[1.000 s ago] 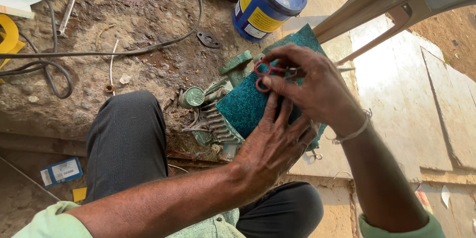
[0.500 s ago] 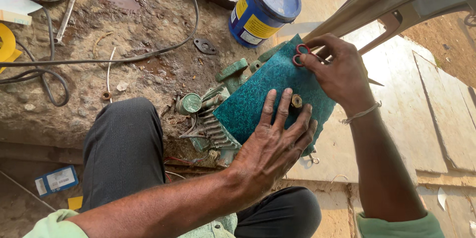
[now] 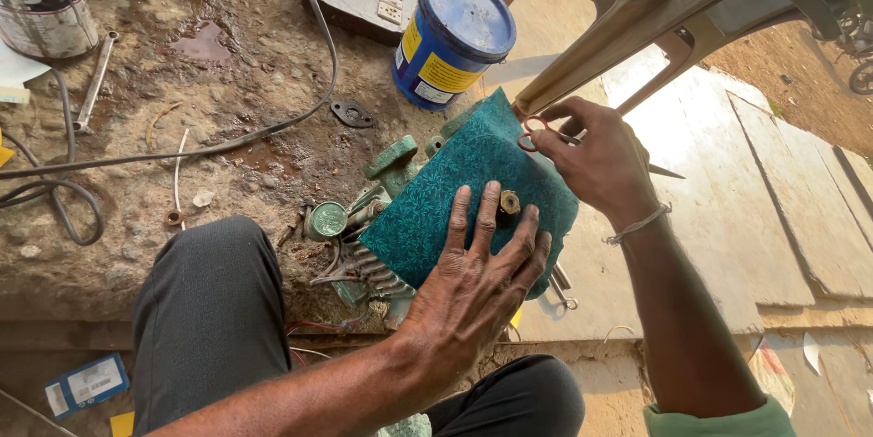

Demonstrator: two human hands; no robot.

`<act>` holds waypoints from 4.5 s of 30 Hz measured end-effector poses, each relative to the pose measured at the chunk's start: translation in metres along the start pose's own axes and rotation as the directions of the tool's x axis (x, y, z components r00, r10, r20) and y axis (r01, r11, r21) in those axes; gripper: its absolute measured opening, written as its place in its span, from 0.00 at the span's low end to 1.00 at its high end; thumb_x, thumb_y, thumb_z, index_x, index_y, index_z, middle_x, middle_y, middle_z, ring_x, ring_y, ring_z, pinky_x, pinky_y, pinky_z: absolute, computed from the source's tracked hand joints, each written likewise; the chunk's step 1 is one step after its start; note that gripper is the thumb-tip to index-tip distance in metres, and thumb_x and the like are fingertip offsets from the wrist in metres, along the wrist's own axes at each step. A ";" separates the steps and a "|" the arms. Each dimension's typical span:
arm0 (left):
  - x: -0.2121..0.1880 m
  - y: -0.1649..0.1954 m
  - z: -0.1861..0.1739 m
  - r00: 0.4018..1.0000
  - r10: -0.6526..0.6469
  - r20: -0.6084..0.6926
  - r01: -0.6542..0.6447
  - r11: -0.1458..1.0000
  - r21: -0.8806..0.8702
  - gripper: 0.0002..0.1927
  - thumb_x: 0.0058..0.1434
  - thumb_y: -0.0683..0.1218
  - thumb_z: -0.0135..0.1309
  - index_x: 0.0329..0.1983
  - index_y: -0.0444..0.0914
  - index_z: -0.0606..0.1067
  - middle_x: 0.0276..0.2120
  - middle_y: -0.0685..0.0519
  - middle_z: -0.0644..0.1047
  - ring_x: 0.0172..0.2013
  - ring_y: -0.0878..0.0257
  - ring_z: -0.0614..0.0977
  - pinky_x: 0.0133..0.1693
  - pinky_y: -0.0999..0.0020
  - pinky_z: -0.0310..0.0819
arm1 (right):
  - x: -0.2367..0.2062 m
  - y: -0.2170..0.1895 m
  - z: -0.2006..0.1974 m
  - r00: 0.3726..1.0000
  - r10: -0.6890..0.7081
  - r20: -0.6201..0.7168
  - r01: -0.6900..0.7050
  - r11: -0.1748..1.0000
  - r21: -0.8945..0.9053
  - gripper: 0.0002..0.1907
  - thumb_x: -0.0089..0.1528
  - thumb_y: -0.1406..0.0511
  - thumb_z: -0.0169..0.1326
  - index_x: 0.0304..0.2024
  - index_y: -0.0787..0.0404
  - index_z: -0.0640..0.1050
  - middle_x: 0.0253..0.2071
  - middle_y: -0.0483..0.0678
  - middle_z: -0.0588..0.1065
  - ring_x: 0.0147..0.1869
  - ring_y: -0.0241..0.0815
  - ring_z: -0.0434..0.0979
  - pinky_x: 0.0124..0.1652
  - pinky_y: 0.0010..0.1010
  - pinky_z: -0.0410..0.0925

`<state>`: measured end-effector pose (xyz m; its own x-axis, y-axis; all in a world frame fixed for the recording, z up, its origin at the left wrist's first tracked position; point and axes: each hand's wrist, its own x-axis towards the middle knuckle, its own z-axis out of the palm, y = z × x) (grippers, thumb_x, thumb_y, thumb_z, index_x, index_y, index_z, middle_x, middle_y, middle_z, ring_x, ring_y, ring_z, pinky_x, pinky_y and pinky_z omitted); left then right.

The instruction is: The person uses red-handled scissors to cut a circular hole in a green textured sheet, then cuts a spiral shape in a white sheet. The person is sitting on the ground in a workshop area.

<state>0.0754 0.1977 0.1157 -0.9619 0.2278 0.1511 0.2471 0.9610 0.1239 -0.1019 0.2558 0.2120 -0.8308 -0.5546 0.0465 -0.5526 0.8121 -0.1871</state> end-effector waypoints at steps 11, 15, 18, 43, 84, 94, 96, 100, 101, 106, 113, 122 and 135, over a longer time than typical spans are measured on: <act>-0.001 0.000 -0.001 0.998 -0.022 -0.055 0.014 0.990 -0.144 0.57 0.53 0.60 0.63 0.78 0.40 0.45 0.77 0.38 0.44 0.70 0.23 0.43 0.66 0.22 0.31 | -0.009 0.015 0.001 0.999 -0.023 0.035 0.018 0.989 0.144 0.18 0.62 0.52 0.60 0.49 0.52 0.83 0.34 0.49 0.85 0.36 0.34 0.84 0.41 0.31 0.72; -0.002 0.001 -0.010 1.000 -0.018 -0.008 0.018 0.998 0.063 0.55 0.54 0.55 0.64 0.77 0.40 0.44 0.77 0.38 0.43 0.71 0.21 0.43 0.65 0.21 0.31 | -0.004 0.020 0.011 1.000 -0.001 -0.008 0.001 0.996 0.085 0.18 0.62 0.52 0.60 0.52 0.50 0.82 0.34 0.49 0.82 0.35 0.38 0.82 0.39 0.36 0.72; -0.001 0.002 -0.016 0.996 -0.021 0.082 0.027 0.998 -0.063 0.57 0.54 0.54 0.64 0.79 0.42 0.42 0.77 0.39 0.41 0.72 0.21 0.41 0.64 0.23 0.29 | 0.005 0.020 0.023 0.984 -0.163 -0.075 0.171 0.978 0.120 0.16 0.63 0.55 0.60 0.51 0.52 0.83 0.33 0.47 0.82 0.36 0.38 0.81 0.38 0.36 0.72; 0.001 0.008 -0.007 0.997 -0.063 0.045 0.062 0.998 0.030 0.57 0.52 0.51 0.63 0.79 0.45 0.44 0.78 0.42 0.42 0.72 0.24 0.44 0.66 0.23 0.31 | -0.040 0.070 0.031 0.999 -0.022 -0.043 0.037 0.916 0.398 0.13 0.66 0.64 0.58 0.51 0.59 0.82 0.27 0.46 0.78 0.28 0.31 0.74 0.26 0.24 0.68; 0.025 -0.035 -0.075 0.938 -0.147 0.313 0.219 0.954 -0.207 0.19 0.71 0.40 0.46 0.65 0.34 0.69 0.71 0.42 0.59 0.57 0.48 0.75 0.60 0.56 0.75 | -0.174 0.037 0.055 0.933 0.009 -0.360 0.180 0.853 0.489 0.16 0.66 0.66 0.62 0.56 0.61 0.78 0.43 0.49 0.81 0.47 0.37 0.84 0.44 0.26 0.77; 0.027 -0.080 -0.074 0.974 0.012 0.227 0.045 0.969 -0.244 0.42 0.48 0.41 0.68 0.68 0.48 0.67 0.64 0.55 0.68 0.66 0.56 0.67 0.66 0.58 0.63 | -0.165 -0.017 0.059 0.910 -0.208 -0.360 0.309 0.917 0.251 0.17 0.62 0.65 0.66 0.53 0.60 0.79 0.43 0.48 0.80 0.47 0.40 0.85 0.41 0.33 0.78; 0.027 -0.079 -0.075 0.975 0.022 0.221 0.032 0.971 -0.235 0.41 0.49 0.39 0.66 0.68 0.48 0.68 0.64 0.54 0.68 0.66 0.55 0.66 0.66 0.57 0.62 | -0.165 -0.020 0.063 0.903 -0.229 -0.363 0.321 0.922 0.215 0.17 0.62 0.65 0.66 0.52 0.59 0.79 0.42 0.48 0.80 0.46 0.41 0.85 0.42 0.33 0.78; 0.026 -0.076 -0.076 0.970 0.049 0.240 0.006 0.975 -0.221 0.36 0.52 0.36 0.63 0.66 0.45 0.69 0.62 0.53 0.68 0.64 0.54 0.66 0.66 0.54 0.59 | -0.168 -0.015 0.058 0.915 -0.167 -0.367 0.262 0.938 0.227 0.16 0.62 0.66 0.65 0.52 0.59 0.79 0.45 0.47 0.80 0.47 0.40 0.86 0.38 0.30 0.78; 0.026 -0.078 -0.076 0.969 0.053 0.241 0.000 0.977 -0.215 0.35 0.52 0.36 0.63 0.65 0.45 0.68 0.62 0.53 0.68 0.64 0.53 0.67 0.66 0.53 0.59 | -0.167 -0.013 0.055 0.917 -0.140 -0.374 0.238 0.944 0.230 0.16 0.62 0.66 0.65 0.52 0.59 0.79 0.46 0.47 0.81 0.47 0.41 0.86 0.36 0.28 0.78; 0.025 -0.081 -0.077 0.974 0.096 0.204 -0.043 0.968 -0.247 0.33 0.53 0.36 0.62 0.64 0.43 0.70 0.60 0.51 0.69 0.63 0.53 0.67 0.65 0.53 0.59 | -0.166 -0.012 0.054 0.935 -0.119 -0.334 0.218 0.936 0.275 0.16 0.61 0.67 0.65 0.51 0.60 0.80 0.44 0.47 0.81 0.45 0.40 0.86 0.34 0.26 0.77; 0.023 -0.080 -0.073 0.972 0.074 0.223 -0.019 0.971 -0.238 0.28 0.56 0.35 0.59 0.61 0.42 0.72 0.58 0.50 0.70 0.61 0.52 0.69 0.65 0.54 0.61 | -0.167 -0.014 0.063 0.904 -0.188 -0.384 0.304 0.915 0.267 0.16 0.62 0.68 0.65 0.51 0.60 0.79 0.45 0.47 0.81 0.45 0.39 0.85 0.36 0.27 0.78; 0.025 -0.080 -0.069 0.972 0.074 0.223 -0.024 0.975 -0.220 0.33 0.54 0.36 0.60 0.66 0.43 0.69 0.61 0.50 0.69 0.63 0.51 0.68 0.67 0.53 0.58 | -0.169 -0.002 0.073 0.858 -0.271 -0.436 0.382 0.905 0.189 0.17 0.63 0.67 0.67 0.53 0.60 0.79 0.45 0.47 0.80 0.50 0.40 0.85 0.44 0.31 0.79; 0.025 -0.076 -0.070 0.986 0.065 0.151 -0.021 0.961 -0.277 0.37 0.50 0.32 0.58 0.66 0.42 0.69 0.64 0.49 0.67 0.64 0.51 0.67 0.65 0.52 0.60 | -0.168 0.041 0.070 0.899 -0.102 -0.427 0.286 0.875 0.392 0.16 0.64 0.72 0.63 0.54 0.62 0.77 0.50 0.49 0.77 0.48 0.39 0.84 0.40 0.24 0.77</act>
<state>0.0406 0.1190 0.1787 -0.9504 0.3109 0.0094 0.2900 0.8749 0.3879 0.0192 0.3699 0.1280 -0.7183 -0.5039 0.4797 -0.6947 0.4810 -0.5349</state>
